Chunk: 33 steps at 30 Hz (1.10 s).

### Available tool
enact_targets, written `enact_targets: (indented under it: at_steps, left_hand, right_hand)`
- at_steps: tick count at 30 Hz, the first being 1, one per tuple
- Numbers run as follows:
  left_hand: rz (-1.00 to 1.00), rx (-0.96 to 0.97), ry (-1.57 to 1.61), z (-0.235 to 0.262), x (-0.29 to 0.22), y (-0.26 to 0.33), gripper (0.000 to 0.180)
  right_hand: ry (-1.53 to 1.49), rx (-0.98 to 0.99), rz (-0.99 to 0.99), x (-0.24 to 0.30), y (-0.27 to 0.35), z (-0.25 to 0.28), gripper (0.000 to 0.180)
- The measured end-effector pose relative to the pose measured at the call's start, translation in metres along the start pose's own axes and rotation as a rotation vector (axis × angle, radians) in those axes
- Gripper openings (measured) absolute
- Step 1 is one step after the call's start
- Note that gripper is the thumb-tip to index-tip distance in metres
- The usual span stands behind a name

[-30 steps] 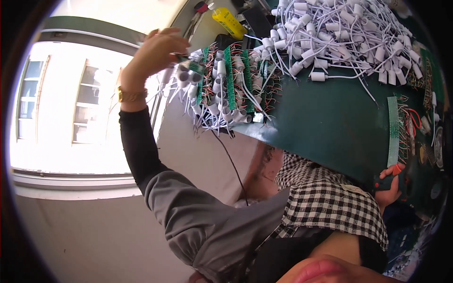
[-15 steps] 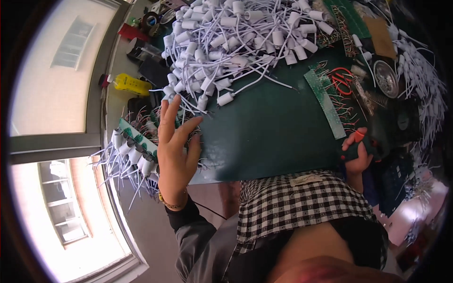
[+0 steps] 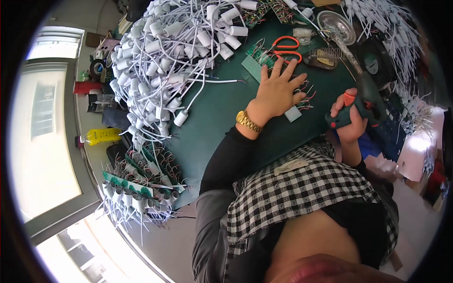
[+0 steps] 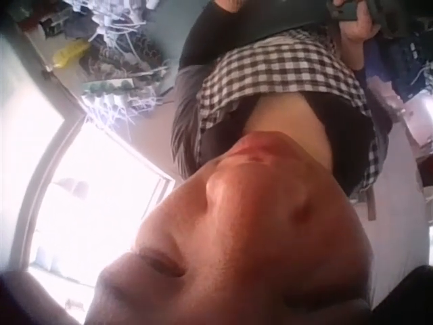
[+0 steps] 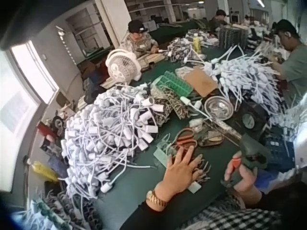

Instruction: The person secures electronic components and wiring onto green circuit boards by applying hot glue with a hot glue gun.

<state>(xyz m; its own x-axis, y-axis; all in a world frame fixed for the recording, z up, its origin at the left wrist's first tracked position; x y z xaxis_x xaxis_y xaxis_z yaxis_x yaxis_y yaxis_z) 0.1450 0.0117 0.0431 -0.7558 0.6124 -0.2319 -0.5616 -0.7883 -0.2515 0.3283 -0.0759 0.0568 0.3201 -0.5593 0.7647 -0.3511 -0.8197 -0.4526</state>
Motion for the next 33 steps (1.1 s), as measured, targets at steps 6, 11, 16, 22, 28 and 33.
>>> enact_targets:
  at_steps: [6,11,16,22,28,33]
  left_hand:
    - [0.112,0.185,-0.062,0.029,-0.006,0.062,0.061]
    - [0.196,0.080,0.012,0.026,-0.013,0.089,0.065]
    - [0.217,-0.086,0.158,0.017,-0.014,0.052,0.069]
    - [0.176,-0.201,0.165,0.017,-0.010,0.073,0.070]
    - [0.351,-0.338,0.209,0.021,-0.006,0.120,0.078]
    - [0.493,-0.176,0.215,0.027,-0.012,0.101,0.077]
  right_hand:
    - [-0.023,-0.004,-0.090,-0.005,0.010,0.005,0.036]
    - [-0.064,0.037,-0.090,-0.007,0.010,-0.005,0.035]
    - [-0.062,0.129,-0.160,-0.014,0.012,-0.013,0.038]
    - [-0.067,0.087,-0.148,-0.016,0.020,-0.017,0.037]
    - [-0.033,0.053,-0.189,-0.018,0.024,-0.011,0.037]
    - [-0.055,0.060,-0.196,-0.018,0.019,-0.015,0.038]
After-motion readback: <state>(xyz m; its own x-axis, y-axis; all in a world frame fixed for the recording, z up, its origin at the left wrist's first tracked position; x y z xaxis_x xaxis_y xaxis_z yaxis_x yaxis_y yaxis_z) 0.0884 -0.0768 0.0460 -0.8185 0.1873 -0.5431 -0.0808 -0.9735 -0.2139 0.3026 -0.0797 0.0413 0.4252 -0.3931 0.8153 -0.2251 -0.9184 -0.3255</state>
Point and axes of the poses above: each hand's wrist, its own y-axis away from the middle knuckle, its own z-axis out of the back of the hand, x = y × z, the point moved 3 cm from there along -y, towards the middle knuckle, and after that the axes turned 9 degrees about z, right-handed, at the moved point
